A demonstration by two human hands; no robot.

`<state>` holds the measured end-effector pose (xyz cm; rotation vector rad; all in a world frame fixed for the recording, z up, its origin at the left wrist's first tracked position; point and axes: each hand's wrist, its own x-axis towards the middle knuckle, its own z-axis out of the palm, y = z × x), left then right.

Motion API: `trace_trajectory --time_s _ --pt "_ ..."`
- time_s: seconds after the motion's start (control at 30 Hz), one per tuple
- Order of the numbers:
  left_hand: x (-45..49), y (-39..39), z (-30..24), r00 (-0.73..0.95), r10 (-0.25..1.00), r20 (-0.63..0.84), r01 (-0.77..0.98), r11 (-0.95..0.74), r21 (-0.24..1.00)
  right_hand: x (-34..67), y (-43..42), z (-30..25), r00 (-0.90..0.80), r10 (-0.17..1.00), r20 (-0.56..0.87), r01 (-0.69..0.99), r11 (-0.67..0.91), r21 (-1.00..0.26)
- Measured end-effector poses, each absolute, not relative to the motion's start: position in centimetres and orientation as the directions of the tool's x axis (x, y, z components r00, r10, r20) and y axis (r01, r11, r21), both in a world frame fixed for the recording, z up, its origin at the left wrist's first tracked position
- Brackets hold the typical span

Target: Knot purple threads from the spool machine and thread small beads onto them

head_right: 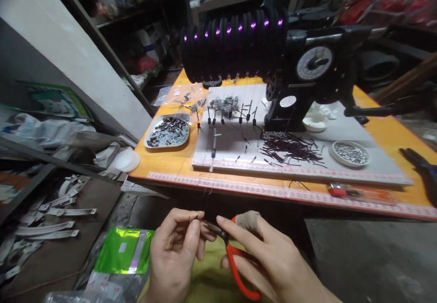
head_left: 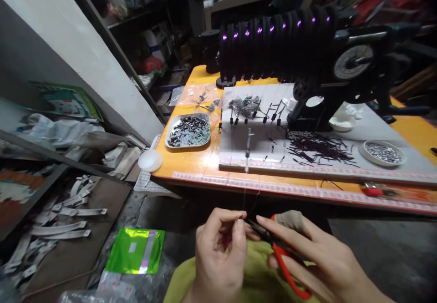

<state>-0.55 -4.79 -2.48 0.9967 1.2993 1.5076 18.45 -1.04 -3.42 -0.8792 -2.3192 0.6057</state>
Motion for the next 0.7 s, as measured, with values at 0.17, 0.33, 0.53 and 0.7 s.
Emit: trace_trajectory --time_s 0.17,0.33,0.53,0.7 --pt "-0.8 -5.1 -2.8 -0.265 0.959 0.098 -0.078 -0.122 0.989 17.5 -1.9 -4.4 -0.561 0.709 0.426 0.417 0.687 -0.595" --pt "-0.2 -4.9 -1.9 -0.374 0.926 0.045 -0.088 -0.084 0.993 17.2 -1.9 -3.9 -0.551 0.709 0.440 0.386 0.684 -0.619" --pt "0.1 -4.8 -1.3 -0.390 0.921 0.005 -0.131 -0.061 0.989 17.4 -2.1 -4.0 -0.552 0.715 0.430 0.369 0.671 -0.642" --pt "-0.5 -4.9 -1.7 -0.308 0.951 -0.002 -0.077 -0.023 0.997 16.6 -1.5 -3.1 -0.563 0.711 0.421 0.331 0.660 -0.674"
